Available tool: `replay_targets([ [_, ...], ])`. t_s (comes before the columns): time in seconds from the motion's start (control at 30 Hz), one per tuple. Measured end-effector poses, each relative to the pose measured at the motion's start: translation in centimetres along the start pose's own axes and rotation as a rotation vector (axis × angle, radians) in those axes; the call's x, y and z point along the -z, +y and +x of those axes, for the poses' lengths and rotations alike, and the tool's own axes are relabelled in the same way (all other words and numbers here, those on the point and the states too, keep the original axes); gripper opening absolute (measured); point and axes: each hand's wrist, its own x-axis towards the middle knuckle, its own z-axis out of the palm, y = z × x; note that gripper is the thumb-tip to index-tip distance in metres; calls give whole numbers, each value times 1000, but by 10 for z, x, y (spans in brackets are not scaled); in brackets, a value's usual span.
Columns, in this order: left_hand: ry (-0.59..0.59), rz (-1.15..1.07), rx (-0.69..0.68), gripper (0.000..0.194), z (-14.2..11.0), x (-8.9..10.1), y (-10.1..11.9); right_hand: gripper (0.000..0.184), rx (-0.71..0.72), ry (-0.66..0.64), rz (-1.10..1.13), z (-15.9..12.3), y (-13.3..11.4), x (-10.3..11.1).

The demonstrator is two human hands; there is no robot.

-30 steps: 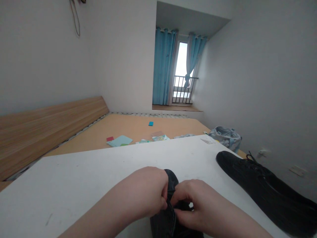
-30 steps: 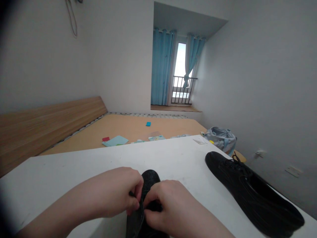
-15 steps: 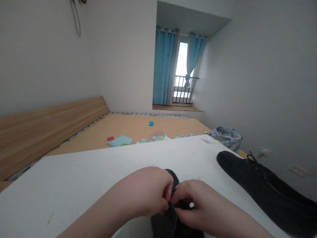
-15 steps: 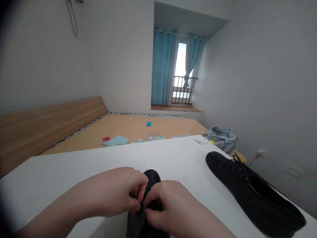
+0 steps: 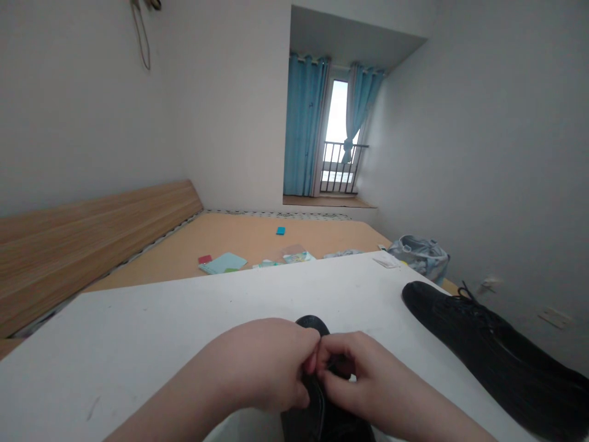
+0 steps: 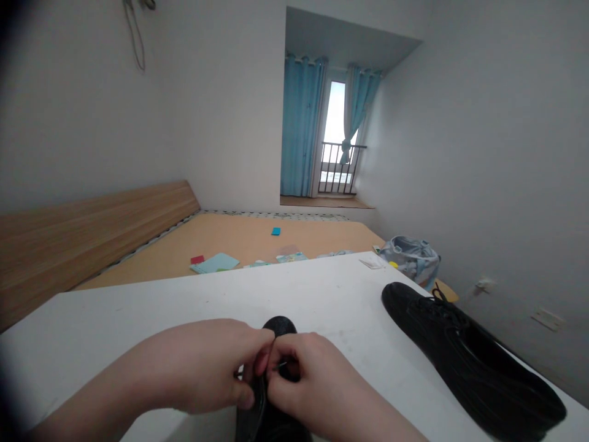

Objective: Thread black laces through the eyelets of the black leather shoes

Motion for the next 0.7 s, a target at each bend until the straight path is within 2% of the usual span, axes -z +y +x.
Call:
replay_targets([
  [0.1,-2,-121,-14,13,-5,6,-4,7,69,86,233,5,-2,7],
  [0.17,32,-218,-79,22,-7,11,-4,14,128,239,348,6,-3,12],
  [0.23,134,-298,-148,33,-7,13,-1,18,191,409,436,6,-3,16],
  [0.3,250,-401,-185,37,-5,13,3,18,236,503,516,4,-1,17],
  [0.37,292,-524,-204,36,-2,11,8,18,245,476,577,1,0,18],
  [0.53,365,-717,-259,37,9,6,14,21,168,218,759,-4,-7,23],
  [0.63,447,-872,-269,26,13,7,12,24,187,181,888,-6,-13,25],
  [0.7,496,-925,-244,15,15,7,11,24,176,214,908,-5,-14,23],
])
